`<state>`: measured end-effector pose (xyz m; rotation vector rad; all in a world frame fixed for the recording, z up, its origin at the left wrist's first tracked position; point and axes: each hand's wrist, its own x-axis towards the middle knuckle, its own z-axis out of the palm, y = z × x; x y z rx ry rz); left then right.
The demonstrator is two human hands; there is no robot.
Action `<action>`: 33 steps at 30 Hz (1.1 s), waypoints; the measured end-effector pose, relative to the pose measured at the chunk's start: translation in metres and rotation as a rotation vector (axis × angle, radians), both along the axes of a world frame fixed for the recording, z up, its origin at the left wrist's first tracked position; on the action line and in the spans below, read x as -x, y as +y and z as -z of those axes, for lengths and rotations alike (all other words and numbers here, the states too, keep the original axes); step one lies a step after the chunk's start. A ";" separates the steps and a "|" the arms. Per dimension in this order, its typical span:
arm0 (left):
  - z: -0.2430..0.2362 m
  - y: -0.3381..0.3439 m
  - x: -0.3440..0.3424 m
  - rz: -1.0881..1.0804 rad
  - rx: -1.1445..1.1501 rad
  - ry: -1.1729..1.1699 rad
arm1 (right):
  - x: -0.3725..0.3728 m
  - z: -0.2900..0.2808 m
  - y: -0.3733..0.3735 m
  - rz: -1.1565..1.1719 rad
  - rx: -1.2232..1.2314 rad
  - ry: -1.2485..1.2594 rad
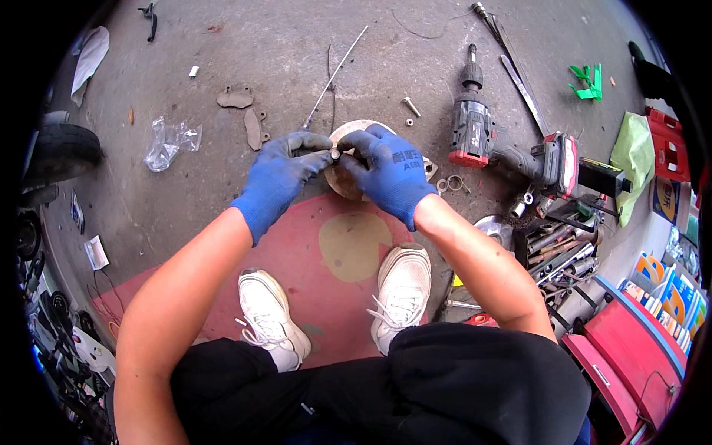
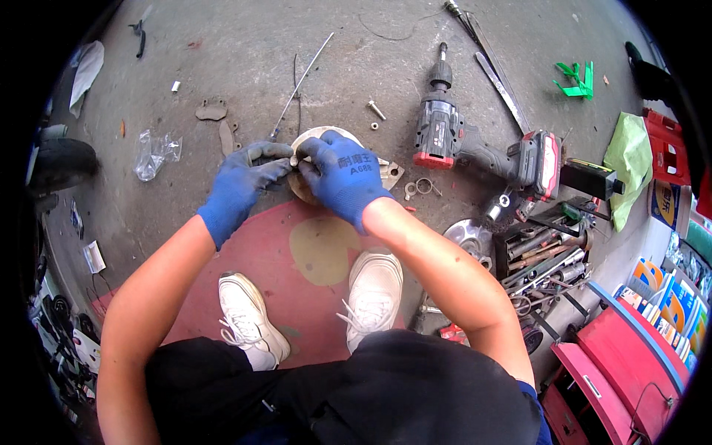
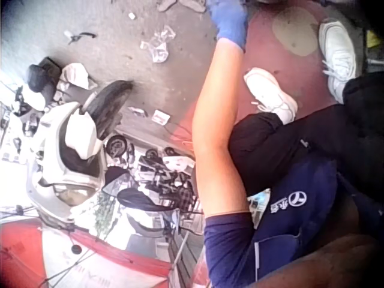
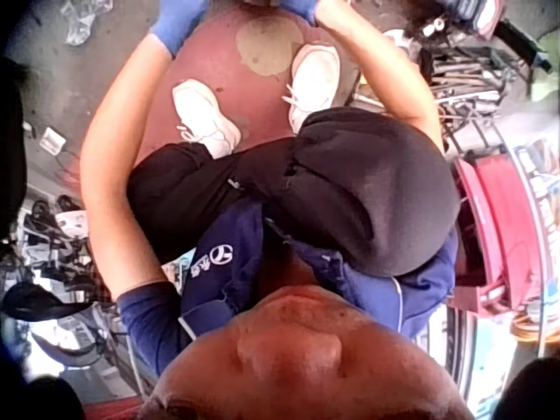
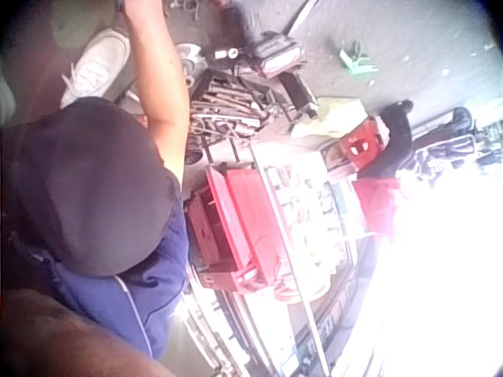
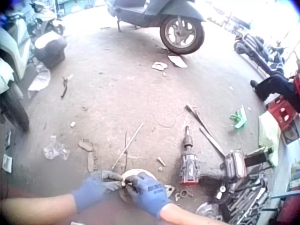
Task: The person disassembles a scooter brake drum, removes the brake shoes and springs, and then reassembles the components using a screwdriver and a power drill.
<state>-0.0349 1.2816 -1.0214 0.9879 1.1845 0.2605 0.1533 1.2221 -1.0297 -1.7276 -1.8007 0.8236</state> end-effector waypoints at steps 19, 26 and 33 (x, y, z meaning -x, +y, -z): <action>0.004 0.000 0.004 -0.004 0.080 -0.079 | 0.005 -0.004 0.005 -0.077 -0.037 -0.084; 0.014 0.000 0.012 -0.027 0.165 -0.176 | 0.010 -0.014 0.009 -0.042 0.069 -0.053; 0.020 0.001 0.018 -0.011 0.247 -0.233 | 0.018 -0.013 0.011 -0.066 0.036 -0.139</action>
